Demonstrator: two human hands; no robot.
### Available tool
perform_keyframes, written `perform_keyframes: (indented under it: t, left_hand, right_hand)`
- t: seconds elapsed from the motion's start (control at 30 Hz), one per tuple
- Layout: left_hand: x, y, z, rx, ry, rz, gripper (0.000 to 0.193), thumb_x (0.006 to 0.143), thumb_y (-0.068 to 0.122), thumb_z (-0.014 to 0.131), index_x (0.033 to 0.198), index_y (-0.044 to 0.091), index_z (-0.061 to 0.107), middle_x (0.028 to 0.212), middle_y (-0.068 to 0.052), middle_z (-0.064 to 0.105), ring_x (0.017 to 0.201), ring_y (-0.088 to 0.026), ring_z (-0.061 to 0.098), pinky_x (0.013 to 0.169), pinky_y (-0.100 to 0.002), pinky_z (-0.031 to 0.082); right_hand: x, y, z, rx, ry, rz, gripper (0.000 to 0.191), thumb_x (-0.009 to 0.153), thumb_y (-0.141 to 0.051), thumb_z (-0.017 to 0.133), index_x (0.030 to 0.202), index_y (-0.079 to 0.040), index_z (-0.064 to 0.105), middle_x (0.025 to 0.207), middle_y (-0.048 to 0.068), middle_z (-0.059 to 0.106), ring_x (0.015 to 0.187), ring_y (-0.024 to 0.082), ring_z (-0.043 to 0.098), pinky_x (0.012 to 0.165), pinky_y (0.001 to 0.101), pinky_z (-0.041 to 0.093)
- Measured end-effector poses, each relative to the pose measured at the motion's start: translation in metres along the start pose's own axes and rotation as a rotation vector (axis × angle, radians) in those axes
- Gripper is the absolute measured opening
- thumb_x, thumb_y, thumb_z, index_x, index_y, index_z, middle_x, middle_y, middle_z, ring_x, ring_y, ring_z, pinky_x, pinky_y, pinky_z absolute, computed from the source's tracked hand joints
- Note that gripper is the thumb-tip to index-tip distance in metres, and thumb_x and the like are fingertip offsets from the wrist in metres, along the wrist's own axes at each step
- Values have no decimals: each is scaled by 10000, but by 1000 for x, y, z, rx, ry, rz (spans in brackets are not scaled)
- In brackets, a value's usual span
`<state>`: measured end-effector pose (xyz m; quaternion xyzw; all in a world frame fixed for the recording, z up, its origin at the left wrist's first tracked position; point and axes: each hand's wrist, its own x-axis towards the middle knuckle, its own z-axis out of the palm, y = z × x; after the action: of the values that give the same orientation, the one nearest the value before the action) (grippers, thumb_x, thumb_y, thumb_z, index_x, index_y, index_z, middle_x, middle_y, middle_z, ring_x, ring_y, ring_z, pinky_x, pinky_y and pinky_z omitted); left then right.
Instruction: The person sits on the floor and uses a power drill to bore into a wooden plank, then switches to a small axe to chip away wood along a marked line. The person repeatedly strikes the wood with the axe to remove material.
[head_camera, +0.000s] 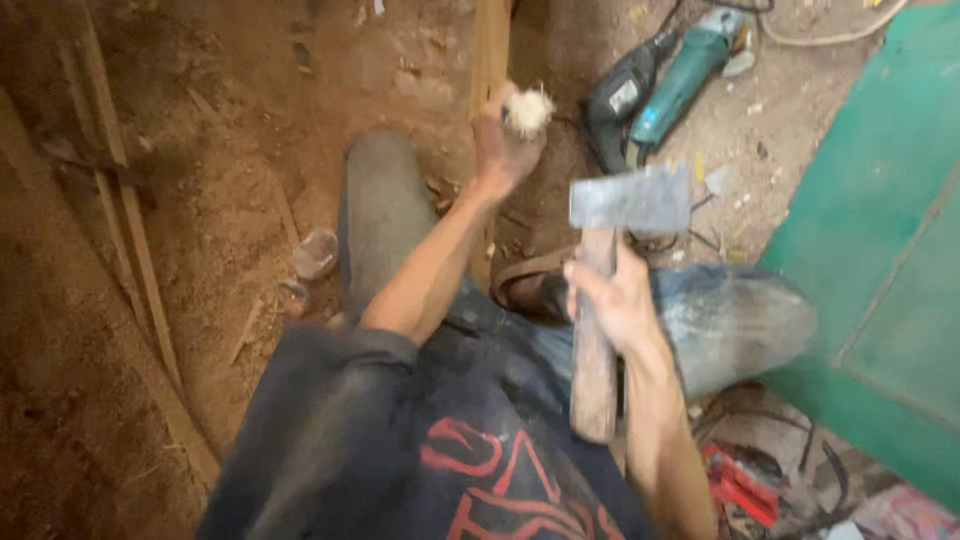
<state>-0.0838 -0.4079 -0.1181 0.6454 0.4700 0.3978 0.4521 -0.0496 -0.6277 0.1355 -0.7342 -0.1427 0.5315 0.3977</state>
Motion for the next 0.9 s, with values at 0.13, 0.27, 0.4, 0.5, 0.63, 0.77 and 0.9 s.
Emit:
perform_keyframes:
  t: [0.13,0.27,0.4,0.5,0.63,0.77,0.9]
  left_hand:
    - [51,-3,6,88,-451,-777,314,1007,328,568,1002,31,667,922,-118,725,832,-253,691,727,-434,547]
    - [78,17,-10,19,-98,-322,246,808,221,744,969,38,720,871,-86,748,792,-195,683,730,-404,568]
    - [29,62,-67,-225,-156,-268,254,805,220,826,958,42,731,884,-65,781,796,-184,716,751,-396,588]
    - [-10,86,-79,-171,-175,-112,261,841,243,836,991,56,735,874,-39,777,788,-166,724,707,-338,593]
    - [-45,81,-76,-152,-162,71,263,901,246,827,934,32,678,808,-49,755,719,-167,721,680,-312,577]
    - [-60,65,-76,-112,-121,132,218,936,261,804,955,81,683,827,-45,749,721,-137,715,641,-307,586]
    - [-79,73,-83,-206,-124,166,239,934,230,804,904,73,626,752,-43,698,674,-118,656,599,-324,535]
  right_hand:
    - [2,25,-1,28,-22,152,180,844,-54,694,985,-18,588,693,66,602,501,172,600,445,329,499]
    - [10,26,11,46,-46,143,154,860,-72,694,961,-19,590,681,65,596,499,169,598,447,323,487]
    - [12,21,20,44,-38,144,169,849,-83,701,966,-37,588,688,52,603,499,156,593,439,315,484]
    - [7,20,20,58,-49,122,175,852,-91,707,973,-31,595,691,50,601,509,148,600,444,310,488]
    - [-8,27,15,41,-13,131,182,852,-93,714,978,-24,601,693,45,603,505,149,603,442,313,494]
    - [-24,27,11,145,5,94,199,838,-75,721,990,-23,604,688,44,592,492,157,590,426,322,486]
    - [-53,-3,2,17,26,-91,184,879,-96,716,1002,-11,607,729,50,630,535,150,625,471,313,516]
